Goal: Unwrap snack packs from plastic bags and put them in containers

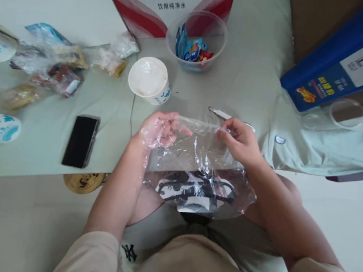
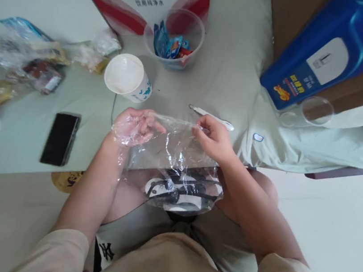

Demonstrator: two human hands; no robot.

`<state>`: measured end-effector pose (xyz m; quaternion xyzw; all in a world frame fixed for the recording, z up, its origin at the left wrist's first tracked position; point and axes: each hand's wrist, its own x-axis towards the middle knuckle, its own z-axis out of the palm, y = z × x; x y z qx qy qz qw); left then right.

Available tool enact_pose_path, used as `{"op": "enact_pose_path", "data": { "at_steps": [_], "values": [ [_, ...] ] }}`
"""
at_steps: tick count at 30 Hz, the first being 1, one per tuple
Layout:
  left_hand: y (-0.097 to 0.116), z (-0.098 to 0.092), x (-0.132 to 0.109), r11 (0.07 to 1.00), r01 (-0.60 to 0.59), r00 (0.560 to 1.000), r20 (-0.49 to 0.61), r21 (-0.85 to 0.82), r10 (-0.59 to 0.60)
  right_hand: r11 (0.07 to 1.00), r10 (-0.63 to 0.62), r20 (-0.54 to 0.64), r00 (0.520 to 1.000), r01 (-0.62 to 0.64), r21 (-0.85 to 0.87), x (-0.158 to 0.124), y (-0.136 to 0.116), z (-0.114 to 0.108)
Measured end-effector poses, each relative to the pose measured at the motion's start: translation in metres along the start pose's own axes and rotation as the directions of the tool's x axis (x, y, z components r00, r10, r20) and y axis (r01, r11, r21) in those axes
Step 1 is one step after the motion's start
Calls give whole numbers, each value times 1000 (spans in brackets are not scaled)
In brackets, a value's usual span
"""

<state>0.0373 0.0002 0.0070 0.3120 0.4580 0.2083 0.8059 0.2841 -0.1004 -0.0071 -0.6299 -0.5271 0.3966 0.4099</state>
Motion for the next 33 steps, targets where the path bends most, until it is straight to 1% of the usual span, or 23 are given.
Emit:
{"op": "enact_pose_path", "data": {
  "at_steps": [3,6,8,10,13,16,18,20,22,24,26,29,33],
  "values": [
    [6,-2,-2,999,43,999,0,7,-43,983,104,-144,984,-80,164,-2,0,0],
    [9,-2,-11,998,-47,998,-48,-40,45,968,192,-252,948,-140,209,5,3,-5],
    [6,-2,-16,993,-117,992,-57,-30,116,968,209,-287,935,-157,194,10,5,-7],
    [1,-3,-19,986,-165,983,-74,31,167,972,207,-299,931,-161,174,13,5,-8],
    [-6,-1,-18,967,-220,952,-187,131,242,974,194,-292,937,-149,171,11,4,-7],
    [-4,3,-15,957,-256,916,-281,134,285,980,165,-293,942,-124,153,6,2,-8],
    [-1,5,-14,962,-255,916,-296,93,271,985,150,-322,935,-112,134,4,3,-9],
    [1,5,-14,963,-259,919,-288,69,268,985,147,-377,914,-102,137,4,6,-10],
    [0,4,-13,951,-295,915,-258,96,310,982,155,-434,888,-93,161,6,11,-12],
    [-4,2,-13,923,-352,893,-240,155,380,978,164,-480,862,-79,192,10,17,-12],
    [-7,2,-12,903,-382,866,-266,196,424,976,154,-509,847,-49,213,13,23,-12],
    [-10,4,-11,896,-395,827,-345,203,443,971,126,-528,840,3,237,18,28,-11],
    [-10,6,-7,877,-442,798,-366,187,480,979,99,-562,821,19,201,23,30,-10]
  ]
}}
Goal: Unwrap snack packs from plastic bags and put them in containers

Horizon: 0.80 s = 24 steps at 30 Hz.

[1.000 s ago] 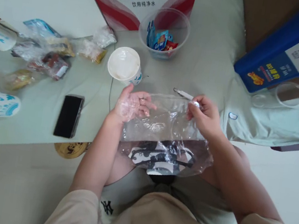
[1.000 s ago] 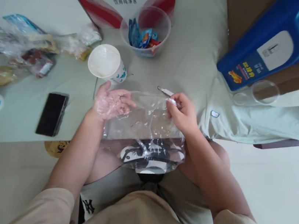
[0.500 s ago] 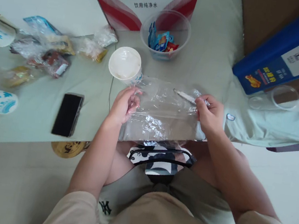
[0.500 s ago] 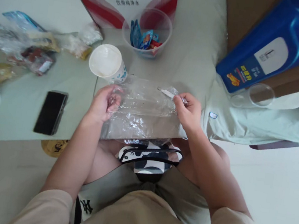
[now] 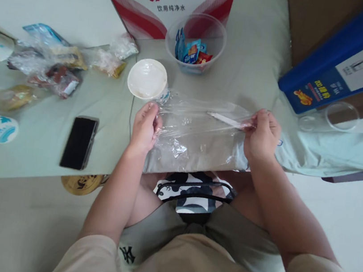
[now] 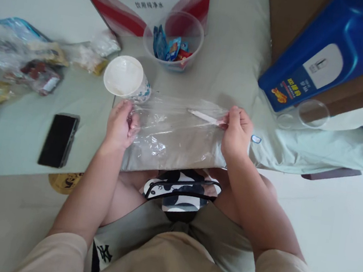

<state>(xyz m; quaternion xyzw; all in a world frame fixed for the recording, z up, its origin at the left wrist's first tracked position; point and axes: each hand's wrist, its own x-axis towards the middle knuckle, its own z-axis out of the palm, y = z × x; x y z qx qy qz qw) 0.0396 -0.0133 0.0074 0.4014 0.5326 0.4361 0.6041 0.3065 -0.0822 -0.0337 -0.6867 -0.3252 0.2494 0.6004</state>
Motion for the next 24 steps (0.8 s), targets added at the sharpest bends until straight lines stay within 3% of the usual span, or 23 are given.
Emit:
{"op": "enact_pose_path", "data": {
  "at_steps": [3,7,9,13,19,24],
  "values": [
    [-2,1,3,1000,-9,999,-53,-23,7,1000,-22,47,999,21,14,1,-1,0],
    [-1,1,3,998,-16,993,-115,-62,9,995,38,246,968,-60,83,-5,-8,-5],
    [0,1,2,998,-10,992,-125,-68,1,994,59,279,958,-83,75,-8,-13,-7],
    [-3,-4,2,998,-8,996,-90,-57,3,995,43,211,976,-61,77,-8,-14,-8],
    [-18,-19,10,988,-120,992,-33,-93,118,961,-42,155,987,-2,276,2,-1,-8],
    [-16,-22,7,986,-112,990,67,-119,121,964,-48,137,989,10,265,7,11,-14]
  ]
}}
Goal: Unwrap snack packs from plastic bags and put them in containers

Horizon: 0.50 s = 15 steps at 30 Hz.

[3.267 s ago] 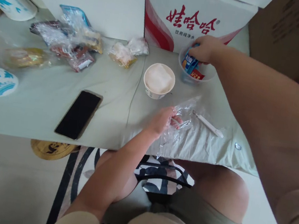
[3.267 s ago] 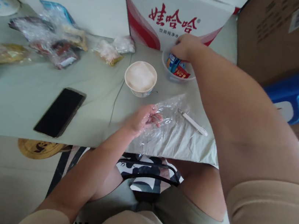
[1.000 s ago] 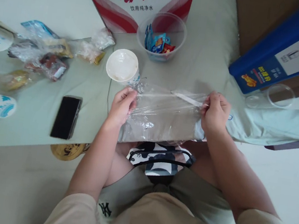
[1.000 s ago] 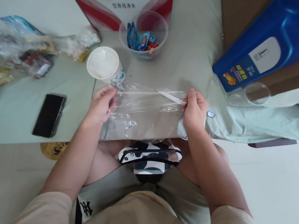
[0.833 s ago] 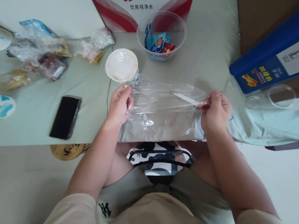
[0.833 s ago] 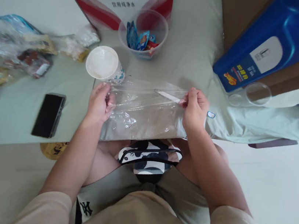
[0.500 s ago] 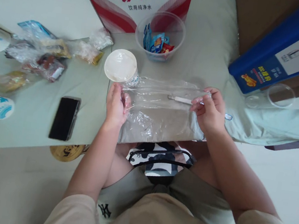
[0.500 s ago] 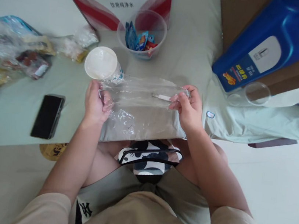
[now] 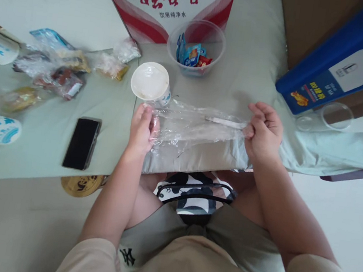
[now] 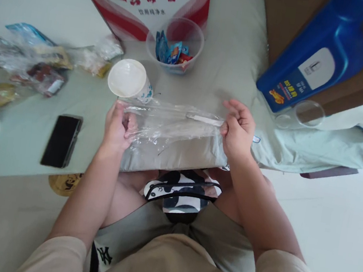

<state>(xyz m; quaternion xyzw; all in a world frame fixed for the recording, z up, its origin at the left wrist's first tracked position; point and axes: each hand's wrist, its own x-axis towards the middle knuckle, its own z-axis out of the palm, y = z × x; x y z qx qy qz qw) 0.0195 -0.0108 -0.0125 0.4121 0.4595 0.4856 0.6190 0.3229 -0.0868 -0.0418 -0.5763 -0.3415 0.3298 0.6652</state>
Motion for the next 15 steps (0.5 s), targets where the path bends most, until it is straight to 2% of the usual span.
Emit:
{"op": "enact_pose_path", "data": {
  "at_steps": [3,9,12,15],
  "values": [
    [3,4,-3,999,38,999,31,9,-38,998,-47,11,999,47,-48,1,6,-4],
    [11,12,-4,995,81,997,1,-49,-81,959,-247,110,963,259,-117,-2,12,-5],
    [16,13,-4,986,120,992,-24,-113,-123,956,-207,218,954,245,-161,-9,13,-1],
    [20,12,-5,973,171,984,-18,-154,-175,973,-109,255,961,156,-173,-15,11,5]
  ]
}}
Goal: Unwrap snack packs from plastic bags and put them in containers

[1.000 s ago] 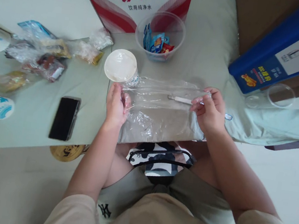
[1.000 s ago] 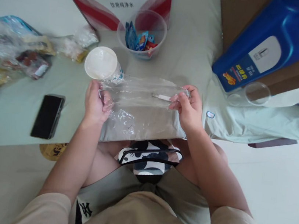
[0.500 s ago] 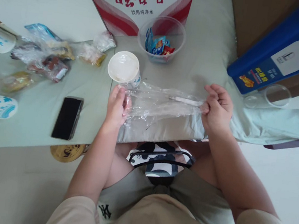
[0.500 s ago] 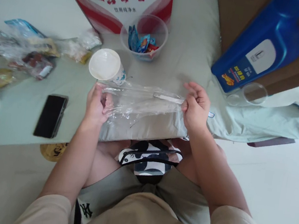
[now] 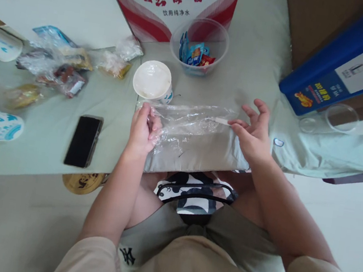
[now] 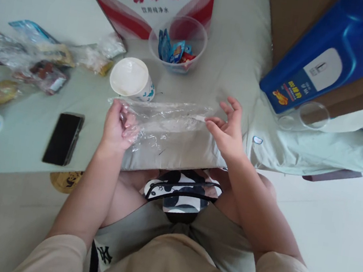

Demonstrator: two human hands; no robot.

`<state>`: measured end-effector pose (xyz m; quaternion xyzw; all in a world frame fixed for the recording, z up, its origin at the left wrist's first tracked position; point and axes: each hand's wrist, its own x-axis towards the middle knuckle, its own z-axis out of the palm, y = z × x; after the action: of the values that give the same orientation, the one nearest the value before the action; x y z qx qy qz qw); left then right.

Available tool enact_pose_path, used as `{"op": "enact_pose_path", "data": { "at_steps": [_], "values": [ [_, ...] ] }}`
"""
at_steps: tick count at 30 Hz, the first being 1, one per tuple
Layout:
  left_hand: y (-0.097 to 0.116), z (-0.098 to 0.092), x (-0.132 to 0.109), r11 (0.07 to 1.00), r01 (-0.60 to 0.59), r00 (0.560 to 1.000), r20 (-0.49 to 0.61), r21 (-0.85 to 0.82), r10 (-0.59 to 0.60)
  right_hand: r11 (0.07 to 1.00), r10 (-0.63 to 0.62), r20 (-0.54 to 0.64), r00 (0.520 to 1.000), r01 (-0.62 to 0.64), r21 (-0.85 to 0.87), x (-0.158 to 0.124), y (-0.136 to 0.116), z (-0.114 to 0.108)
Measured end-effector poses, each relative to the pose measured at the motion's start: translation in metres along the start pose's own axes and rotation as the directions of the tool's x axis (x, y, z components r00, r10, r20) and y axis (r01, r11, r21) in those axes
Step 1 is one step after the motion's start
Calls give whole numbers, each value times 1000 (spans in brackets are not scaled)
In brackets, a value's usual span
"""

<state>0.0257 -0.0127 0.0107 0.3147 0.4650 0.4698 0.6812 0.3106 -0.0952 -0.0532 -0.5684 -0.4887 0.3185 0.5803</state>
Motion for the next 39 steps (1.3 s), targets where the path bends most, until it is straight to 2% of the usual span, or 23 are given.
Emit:
{"op": "enact_pose_path", "data": {
  "at_steps": [3,6,12,17,19,21,25,28,32,35,39],
  "values": [
    [2,-5,-5,1000,7,1000,23,-14,-7,993,105,16,994,-106,56,0,-5,4],
    [1,-12,-10,998,-67,997,49,13,67,981,141,-6,990,-139,131,1,-8,4],
    [-2,-27,-16,955,-270,962,81,121,261,983,69,-206,976,-31,181,7,-12,1],
    [3,-31,-19,916,-370,925,155,154,348,945,-74,-364,928,182,273,7,-41,-18],
    [5,-28,-18,904,-401,913,147,145,381,910,-116,-362,925,245,336,2,-50,-28],
    [6,-21,-16,905,-413,908,123,101,401,907,-115,-312,943,227,354,-4,-51,-32],
    [6,-4,-11,942,-333,941,74,39,330,976,-4,-80,997,22,216,-14,-40,-20],
    [7,4,-12,957,-291,955,67,23,288,992,72,38,997,-75,102,-16,-36,-7],
    [9,1,-14,964,-232,972,-5,128,235,985,155,-41,987,-152,77,-17,-37,-3],
    [11,-8,-15,965,-137,984,-79,222,158,980,194,-124,973,-187,61,-20,-33,-4],
    [13,-19,-20,944,-18,998,-47,329,36,985,166,-165,972,-157,64,-21,-29,-8]
  ]
}}
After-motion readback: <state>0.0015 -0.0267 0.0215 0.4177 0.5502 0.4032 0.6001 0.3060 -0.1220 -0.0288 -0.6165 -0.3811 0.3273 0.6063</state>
